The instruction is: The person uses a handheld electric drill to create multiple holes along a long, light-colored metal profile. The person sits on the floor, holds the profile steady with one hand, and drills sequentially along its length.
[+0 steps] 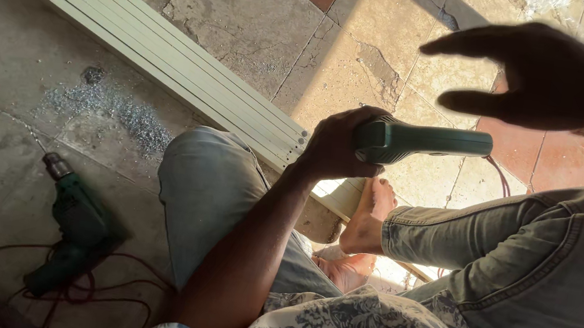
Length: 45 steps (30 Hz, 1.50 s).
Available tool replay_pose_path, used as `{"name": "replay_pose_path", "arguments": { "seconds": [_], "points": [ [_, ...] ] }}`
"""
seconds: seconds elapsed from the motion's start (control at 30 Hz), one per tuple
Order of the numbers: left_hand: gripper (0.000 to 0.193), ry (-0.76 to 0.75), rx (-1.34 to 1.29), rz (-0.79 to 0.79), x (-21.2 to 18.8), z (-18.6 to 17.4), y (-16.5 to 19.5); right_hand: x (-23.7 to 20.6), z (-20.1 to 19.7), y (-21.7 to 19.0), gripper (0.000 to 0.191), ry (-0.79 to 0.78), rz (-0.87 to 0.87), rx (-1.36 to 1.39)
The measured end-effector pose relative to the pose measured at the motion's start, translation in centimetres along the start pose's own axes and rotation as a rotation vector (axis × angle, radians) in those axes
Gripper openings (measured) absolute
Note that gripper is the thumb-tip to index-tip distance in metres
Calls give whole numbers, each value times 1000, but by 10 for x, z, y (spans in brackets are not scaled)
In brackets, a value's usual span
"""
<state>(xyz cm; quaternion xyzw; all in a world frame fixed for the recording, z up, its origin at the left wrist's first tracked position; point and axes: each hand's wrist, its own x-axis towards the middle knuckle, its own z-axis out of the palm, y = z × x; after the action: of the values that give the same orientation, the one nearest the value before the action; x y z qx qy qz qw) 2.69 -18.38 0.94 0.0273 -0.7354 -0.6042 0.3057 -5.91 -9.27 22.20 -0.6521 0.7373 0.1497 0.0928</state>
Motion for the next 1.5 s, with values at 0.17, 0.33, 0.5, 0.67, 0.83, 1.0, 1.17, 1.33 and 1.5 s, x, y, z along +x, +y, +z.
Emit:
{"name": "replay_pose_path", "arguments": {
  "seconds": [0.17,0.33,0.5,0.67,0.83,1.0,1.17,1.33,1.5],
  "points": [
    [81,13,-5,-25,-9,10,7,3,26,56,96,-395,-12,-116],
    [79,31,5,0,-12,41,4,-17,57,67,78,-350,11,72],
    [79,19,10,-29,-10,51,3,-15,44,60,74,-434,104,70],
    [80,-37,3,-68,-9,57,16,-34,59,65,86,-307,121,208],
    [82,-94,-20,-110,-15,47,9,-31,59,47,75,-279,135,166],
    [86,31,-159,-224,-8,30,-10,15,57,53,71,-264,138,79],
    [91,122,-64,-307,5,37,-16,30,65,94,80,-194,97,47],
    [91,28,56,-413,4,50,-21,8,81,122,81,-160,92,165],
    [88,-50,155,-462,2,51,-17,-16,77,109,71,-258,251,277]
  ]
}}
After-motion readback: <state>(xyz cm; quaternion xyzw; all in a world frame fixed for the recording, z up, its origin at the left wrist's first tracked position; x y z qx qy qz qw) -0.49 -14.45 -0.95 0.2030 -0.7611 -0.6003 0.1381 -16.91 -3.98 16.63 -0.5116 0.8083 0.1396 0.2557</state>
